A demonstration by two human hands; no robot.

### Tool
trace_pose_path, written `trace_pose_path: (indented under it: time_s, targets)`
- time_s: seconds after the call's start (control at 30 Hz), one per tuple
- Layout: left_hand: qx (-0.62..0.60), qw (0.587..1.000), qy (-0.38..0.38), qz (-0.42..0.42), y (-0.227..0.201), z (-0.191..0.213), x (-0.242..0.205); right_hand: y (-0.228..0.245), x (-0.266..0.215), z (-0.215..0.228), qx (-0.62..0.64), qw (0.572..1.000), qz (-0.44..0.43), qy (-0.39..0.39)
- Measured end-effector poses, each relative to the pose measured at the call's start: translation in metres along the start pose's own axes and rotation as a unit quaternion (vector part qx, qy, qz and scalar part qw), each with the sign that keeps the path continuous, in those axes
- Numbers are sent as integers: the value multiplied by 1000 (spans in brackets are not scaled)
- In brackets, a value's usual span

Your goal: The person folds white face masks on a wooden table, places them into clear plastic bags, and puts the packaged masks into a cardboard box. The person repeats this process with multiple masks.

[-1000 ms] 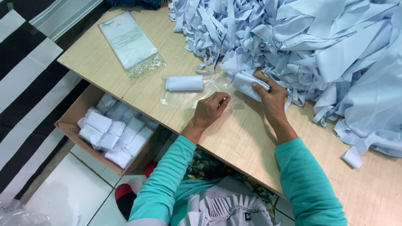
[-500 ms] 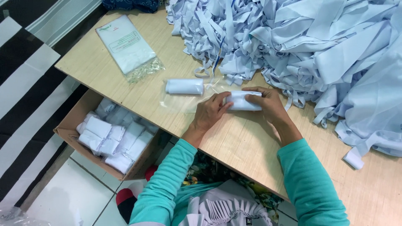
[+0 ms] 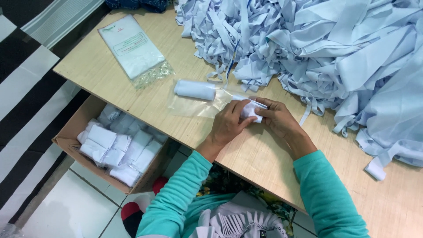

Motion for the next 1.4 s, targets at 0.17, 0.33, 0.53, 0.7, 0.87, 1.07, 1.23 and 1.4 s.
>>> trace_pose_path:
  time_s: [0.17, 0.33, 0.53, 0.7, 0.87, 1.07, 1.23, 1.4]
  targets:
    - [60, 998, -2, -11, 18, -37, -22, -3, -3, 2, -17, 1000, 7, 18]
    - [12, 995, -43, -89, -9, -22, -11, -16, 0, 8, -11, 999, 16, 44]
    - [-41, 983, -73, -164, -38, -2, -6, -26, 2, 4, -62, 995, 12, 78]
    - [-70, 976, -73, -194, -43, 8, -1, -22, 1, -11, -71, 992, 37, 98]
    - [-115, 962, -83, -233, -47, 19, 1, -14, -8, -19, -123, 978, 112, 123]
    - [-120, 972, -155, -129, 0, -5, -3, -6, -11, -16, -200, 971, 101, 89]
    - [50, 976, -118, 174, 70, 26, -18, 16, -19, -25, -225, 974, 2, 14]
    - [49, 947, 38, 314, 74, 27, -30, 7, -11, -15, -189, 981, -33, 5]
Point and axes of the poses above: each hand's wrist, its own x-axis towards the middle knuckle, its own z-axis out of the back of the hand, y = z × x, the point moved 2 cm from there along x, towards the middle knuckle, and after that the axes turned 4 degrees about z, right-handed, at the moved point
